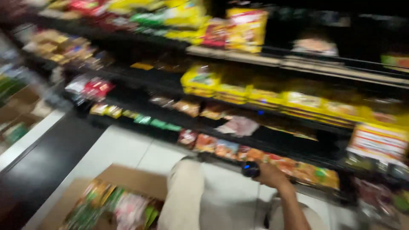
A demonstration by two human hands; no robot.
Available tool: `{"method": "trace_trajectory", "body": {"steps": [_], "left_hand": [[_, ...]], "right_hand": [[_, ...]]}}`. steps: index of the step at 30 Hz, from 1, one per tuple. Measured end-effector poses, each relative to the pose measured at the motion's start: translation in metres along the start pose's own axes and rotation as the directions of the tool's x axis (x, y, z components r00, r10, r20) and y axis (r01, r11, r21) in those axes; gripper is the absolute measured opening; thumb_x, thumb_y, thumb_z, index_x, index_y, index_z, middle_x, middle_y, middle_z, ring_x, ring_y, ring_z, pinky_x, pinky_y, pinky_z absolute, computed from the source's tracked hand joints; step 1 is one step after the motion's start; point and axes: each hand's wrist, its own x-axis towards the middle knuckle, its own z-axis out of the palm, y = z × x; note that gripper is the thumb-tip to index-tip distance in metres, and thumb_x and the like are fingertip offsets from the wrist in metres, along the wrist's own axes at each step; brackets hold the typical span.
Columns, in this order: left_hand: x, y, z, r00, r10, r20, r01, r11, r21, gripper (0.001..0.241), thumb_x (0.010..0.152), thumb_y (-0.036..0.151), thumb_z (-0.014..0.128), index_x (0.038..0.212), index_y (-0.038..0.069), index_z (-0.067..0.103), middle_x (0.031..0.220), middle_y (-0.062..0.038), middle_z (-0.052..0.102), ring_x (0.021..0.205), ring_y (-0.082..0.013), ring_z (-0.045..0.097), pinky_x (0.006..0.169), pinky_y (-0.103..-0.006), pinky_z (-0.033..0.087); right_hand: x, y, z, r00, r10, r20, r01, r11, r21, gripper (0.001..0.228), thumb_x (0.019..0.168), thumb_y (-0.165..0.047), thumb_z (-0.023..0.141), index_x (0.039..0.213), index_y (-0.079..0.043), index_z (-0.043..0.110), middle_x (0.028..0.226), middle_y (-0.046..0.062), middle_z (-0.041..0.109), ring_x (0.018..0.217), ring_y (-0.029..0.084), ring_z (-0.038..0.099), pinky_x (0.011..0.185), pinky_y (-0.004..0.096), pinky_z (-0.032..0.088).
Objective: Scanning product barcodes and placing them on store shelves.
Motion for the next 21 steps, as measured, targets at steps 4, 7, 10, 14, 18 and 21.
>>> {"method": "trace_trajectory", "body": {"steps": [4,7,10,14,18,21], "left_hand": [[-0.051,-0.005,-0.047,0.989,-0.082,-0.120,0.099,0.984,0.148,0.023,0.085,0.013,0.072,0.106,0.005,0.074,0.097,-0.017,0.071,0.088,-0.0295,0.068,0.082,-0.0422,0.052],[-0.073,-0.015,-0.055,0.975,-0.128,-0.183,0.170,0.957,0.236,0.024,0.085,0.013,0.071,0.107,0.004,0.073,0.100,-0.020,0.069,0.092,-0.0338,0.066,0.085,-0.0458,0.050],[-0.073,-0.039,-0.051,0.962,-0.157,-0.225,0.225,0.921,0.318,0.025,0.085,0.014,0.069,0.108,0.004,0.072,0.103,-0.023,0.067,0.096,-0.0381,0.063,0.088,-0.0494,0.049],[-0.063,-0.059,-0.037,0.948,-0.202,-0.247,0.291,0.865,0.409,0.027,0.085,0.015,0.068,0.109,0.003,0.071,0.107,-0.026,0.064,0.101,-0.0437,0.060,0.093,-0.0541,0.047],[-0.067,-0.047,-0.030,0.928,-0.266,-0.260,0.363,0.800,0.477,0.028,0.085,0.016,0.067,0.109,0.002,0.070,0.110,-0.029,0.062,0.105,-0.0479,0.058,0.096,-0.0576,0.045],[-0.030,-0.008,-0.040,0.575,-0.726,-0.378,0.807,0.580,0.113,0.030,0.090,0.016,0.064,0.114,-0.002,0.063,0.117,-0.022,0.062,0.117,-0.0417,0.058,0.105,-0.0534,0.047]], "right_hand": [[0.035,-0.039,0.009,0.995,-0.018,0.095,0.012,0.998,0.065,0.061,0.072,-0.023,0.085,0.128,-0.016,0.061,0.090,0.013,0.079,0.073,0.025,0.078,0.072,0.040,0.062],[0.055,-0.059,0.025,0.980,-0.007,0.197,-0.011,0.996,0.089,0.056,0.075,-0.022,0.084,0.126,-0.015,0.063,0.087,0.011,0.081,0.068,0.022,0.080,0.070,0.038,0.063],[0.075,-0.077,0.040,0.965,-0.018,0.262,-0.002,0.997,0.073,0.062,0.074,-0.021,0.085,0.130,-0.015,0.060,0.088,0.012,0.081,0.067,0.023,0.080,0.070,0.038,0.063],[0.088,-0.082,0.054,0.955,-0.037,0.294,0.044,0.999,-0.017,0.067,0.074,-0.023,0.086,0.133,-0.014,0.056,0.088,0.014,0.081,0.067,0.024,0.080,0.071,0.038,0.062],[0.088,-0.085,0.061,0.939,-0.050,0.340,0.063,0.998,-0.025,0.058,0.074,-0.021,0.084,0.127,-0.014,0.062,0.086,0.014,0.081,0.068,0.025,0.080,0.069,0.040,0.062],[0.094,-0.070,0.070,0.952,-0.039,0.302,0.057,0.997,-0.051,0.055,0.073,-0.021,0.085,0.123,-0.014,0.065,0.086,0.014,0.081,0.070,0.025,0.079,0.070,0.040,0.062]]}}
